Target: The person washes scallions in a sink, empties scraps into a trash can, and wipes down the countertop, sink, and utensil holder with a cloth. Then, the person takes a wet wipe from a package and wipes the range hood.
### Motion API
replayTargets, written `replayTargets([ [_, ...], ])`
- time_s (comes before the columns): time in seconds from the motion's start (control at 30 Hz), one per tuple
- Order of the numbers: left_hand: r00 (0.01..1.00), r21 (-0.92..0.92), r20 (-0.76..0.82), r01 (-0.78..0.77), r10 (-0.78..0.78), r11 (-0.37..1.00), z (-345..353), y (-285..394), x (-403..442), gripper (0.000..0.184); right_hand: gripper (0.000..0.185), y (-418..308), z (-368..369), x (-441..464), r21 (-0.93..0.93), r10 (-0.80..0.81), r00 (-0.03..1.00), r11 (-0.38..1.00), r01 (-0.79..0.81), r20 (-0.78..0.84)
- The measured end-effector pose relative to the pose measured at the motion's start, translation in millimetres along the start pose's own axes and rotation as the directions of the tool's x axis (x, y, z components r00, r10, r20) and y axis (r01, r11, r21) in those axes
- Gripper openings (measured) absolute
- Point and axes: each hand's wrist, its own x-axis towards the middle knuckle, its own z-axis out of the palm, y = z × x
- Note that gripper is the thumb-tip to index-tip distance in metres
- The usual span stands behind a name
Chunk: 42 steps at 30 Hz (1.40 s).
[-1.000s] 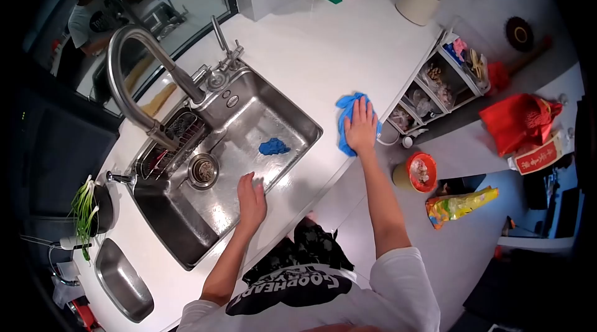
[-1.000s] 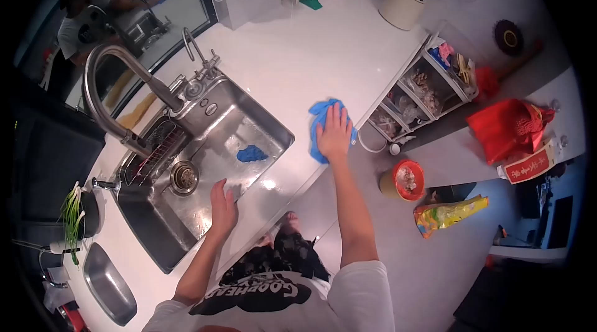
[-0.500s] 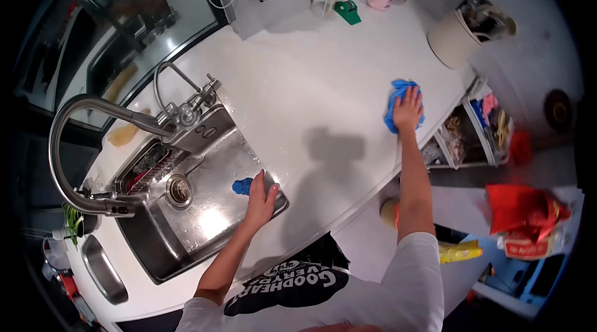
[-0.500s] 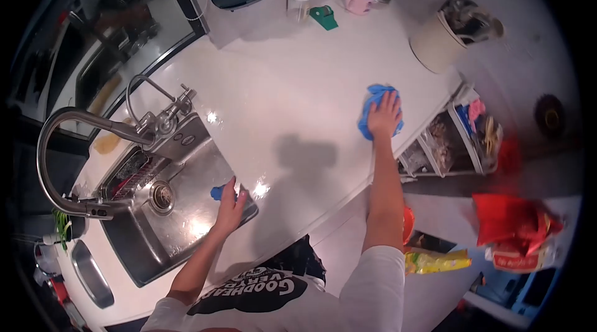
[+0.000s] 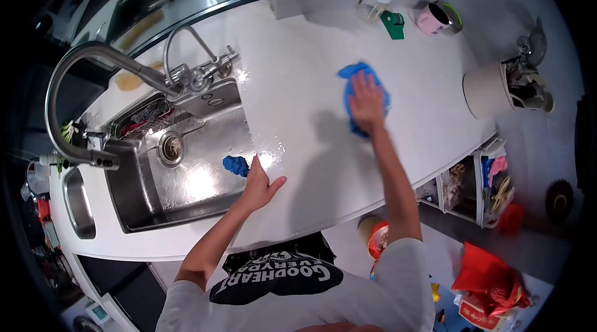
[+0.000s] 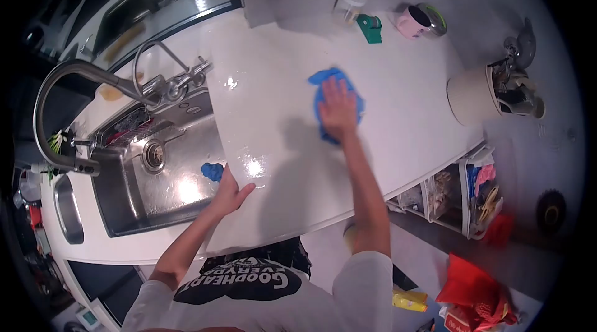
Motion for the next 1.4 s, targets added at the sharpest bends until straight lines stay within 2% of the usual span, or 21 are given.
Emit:
replayTargets([
  [0.03,1.0,-0.043,0.01,-0.011,0.011,0.999,-3.0,5.1,0.4,0.09,0.056,-30.7,3.6,-5.4,0.124,-0.126,0.978,0.981,0.147,-0.164],
  [0.07,1.0,-0.058,-0.003,-0.018,0.017,0.998,-2.4,4.3,-0.6,0.087,0.056,-71.2,-16.1,-2.5,0.192,-0.154,0.988,0.97,0.147,0.023],
  [0.1,1.0,-0.073,-0.013,-0.027,0.026,0.997,0.5,-0.4,-1.1,0.085,0.056,-102.1,-7.4,-12.5,0.171,-0.279,0.956,0.941,0.291,-0.089],
  [0.13,0.999,-0.087,-0.023,-0.036,0.035,0.996,2.8,-4.2,-2.7,0.082,0.055,-135.2,-9.5,-22.4,0.181,-0.308,0.942,0.927,0.328,-0.132],
  [0.17,0.995,-0.158,-0.069,0.059,-0.071,0.986,4.8,-6.2,-6.8,0.078,0.052,-164.3,-11.8,-28.0,0.168,-0.344,0.938,0.923,0.347,-0.048],
  [0.23,0.951,-0.313,-0.138,0.223,-0.277,0.923,6.3,-7.7,-20.8,0.07,0.048,-211.3,-6.2,-43.5,0.298,-0.399,0.916,0.869,0.395,-0.05],
  [0.27,0.932,-0.319,-0.231,0.2,-0.281,0.926,-0.7,-4.5,-28.8,0.06,0.035,-231.6,-0.7,-51.9,0.402,-0.333,0.921,0.83,0.388,-0.201],
  [0.37,0.882,-0.391,-0.326,0.203,-0.341,0.898,-33.7,-2.2,-55.4,0.053,0.022,-271.3,-5.1,-71.0,0.559,-0.215,0.956,0.777,0.291,-0.2],
  [0.47,0.832,-0.368,-0.4,0.24,-0.386,0.898,-50.7,-21.2,-78.6,0.044,0.017,-295.5,-13.7,-87.8,0.766,-0.193,0.981,0.631,0.121,0.005],
  [0.57,0.801,-0.313,-0.452,0.27,-0.393,0.911,-60.0,-35.0,-96.9,0.037,0.021,-277.7,-3.9,-84.0,0.91,0.047,0.983,0.389,0.146,-0.178],
  [0.63,0.795,-0.293,-0.464,0.279,-0.391,0.915,-69.9,-38.1,-107.2,0.036,0.027,-241.7,-31.9,-71.7,0.899,0.217,0.976,0.427,-0.097,0.003],
  [0.67,0.787,-0.289,-0.477,0.279,-0.39,0.916,-73.4,-41.6,-110.2,0.035,0.032,-215.1,-30.5,-64.2,0.918,0.267,0.963,0.39,-0.079,-0.031],
  [0.7,0.781,-0.286,-0.488,0.28,-0.391,0.916,-76.3,-45.9,-113.7,0.035,0.034,-192.8,-46.3,-58.7,0.893,0.322,0.947,0.422,-0.157,0.014],
  [0.73,0.775,-0.283,-0.495,0.284,-0.393,0.916,-78.2,-50.1,-117.3,0.034,0.047,-171.6,-41.4,-53.0,0.858,0.44,0.897,0.47,-0.208,-0.024],
  [0.8,0.762,-0.269,-0.514,0.293,-0.394,0.917,-76.0,-66.8,-120.7,0.033,0.061,-158.5,-61.7,-63.4,0.545,0.375,0.925,0.789,-0.283,-0.062],
  [0.83,0.757,-0.26,-0.524,0.296,-0.392,0.919,-76.0,-70.7,-119.2,0.032,0.069,-156.9,-67.4,-69.5,0.344,0.336,0.939,0.892,-0.293,-0.074],
  [0.93,0.753,-0.295,-0.506,0.306,-0.419,0.905,-73.5,-71.0,-115.9,0.03,0.075,-182.6,-32.2,-96.0,0.105,0.16,0.983,0.98,-0.169,0.093],
  [1.03,0.765,-0.255,-0.519,0.287,-0.381,0.923,-77.1,-57.3,-107.2,0.029,0.075,-201.9,-22.0,-81.7,0.078,0.213,0.977,0.974,-0.211,-0.01],
  [1.07,0.77,-0.227,-0.525,0.284,-0.363,0.932,-78.0,-53.7,-107.2,0.029,0.074,-200.7,-18.8,-70.2,0.105,0.167,0.986,0.981,-0.165,-0.018],
  [1.23,0.785,-0.167,-0.474,0.364,-0.398,0.916,-74.7,-47.7,-100.9,0.029,0.07,-187.3,14.5,43.7,0.155,-0.033,0.995,0.987,0.047,-0.092],
  [1.4,0.741,-0.179,-0.492,0.429,-0.458,0.885,-74.4,-47.5,-97.8,0.028,0.064,-191.8,51.5,180.1,0.178,-0.201,0.97,0.958,0.224,-0.135],
])
